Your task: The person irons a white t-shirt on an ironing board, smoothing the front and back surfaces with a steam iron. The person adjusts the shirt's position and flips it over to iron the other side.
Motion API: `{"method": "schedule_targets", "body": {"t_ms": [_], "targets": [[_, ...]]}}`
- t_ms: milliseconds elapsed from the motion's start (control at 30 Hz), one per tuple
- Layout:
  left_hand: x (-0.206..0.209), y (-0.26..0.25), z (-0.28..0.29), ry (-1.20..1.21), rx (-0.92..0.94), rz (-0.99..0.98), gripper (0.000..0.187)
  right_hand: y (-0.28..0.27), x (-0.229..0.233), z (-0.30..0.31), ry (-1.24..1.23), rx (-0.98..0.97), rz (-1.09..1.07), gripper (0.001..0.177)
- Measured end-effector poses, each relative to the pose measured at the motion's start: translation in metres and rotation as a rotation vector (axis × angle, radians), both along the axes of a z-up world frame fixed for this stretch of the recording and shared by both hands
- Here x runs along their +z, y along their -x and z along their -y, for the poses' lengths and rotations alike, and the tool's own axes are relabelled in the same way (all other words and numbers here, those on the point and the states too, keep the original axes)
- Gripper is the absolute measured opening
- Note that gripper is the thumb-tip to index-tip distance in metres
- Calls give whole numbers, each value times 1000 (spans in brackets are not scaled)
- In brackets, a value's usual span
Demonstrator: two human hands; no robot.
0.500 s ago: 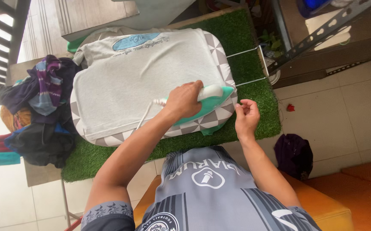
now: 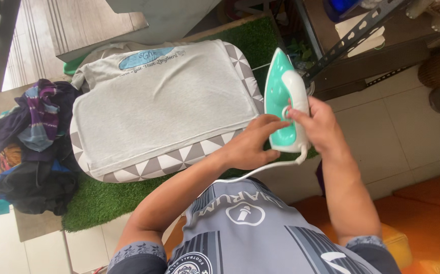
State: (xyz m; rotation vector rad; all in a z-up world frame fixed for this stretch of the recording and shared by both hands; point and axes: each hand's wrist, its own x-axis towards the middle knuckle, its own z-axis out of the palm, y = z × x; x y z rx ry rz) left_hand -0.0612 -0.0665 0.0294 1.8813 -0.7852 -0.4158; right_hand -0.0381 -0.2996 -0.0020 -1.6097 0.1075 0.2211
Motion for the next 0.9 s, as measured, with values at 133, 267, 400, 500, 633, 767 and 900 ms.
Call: {"method": "schedule_targets", "body": {"t_ms": [133,267,400,500,633,767,900], "targets": [[-3,15,-38,11,159,-198,54,-39,-4,5,183,1,100,23],[-23,43,-94,44,500,-359,47,-76,-14,-5,115,-101,171,19],[-49,80,-152,-2,880,-428,45,-104,-31,-18,3,-195,281,12],[-65,111,-178,111,1070,-451,44,-117,-51,-26,207,-205,360,13],[-79,135,-194,186,1192,-428,42,-144,-85,-26,147,-228,380,13],[-83,147,-203,221,1241,-406,41,-158,-125,-19,81,-246,374,13],[-80,149,-217,200,1293,-389,42,-175,-135,-9,91,-167,286,16]]}}
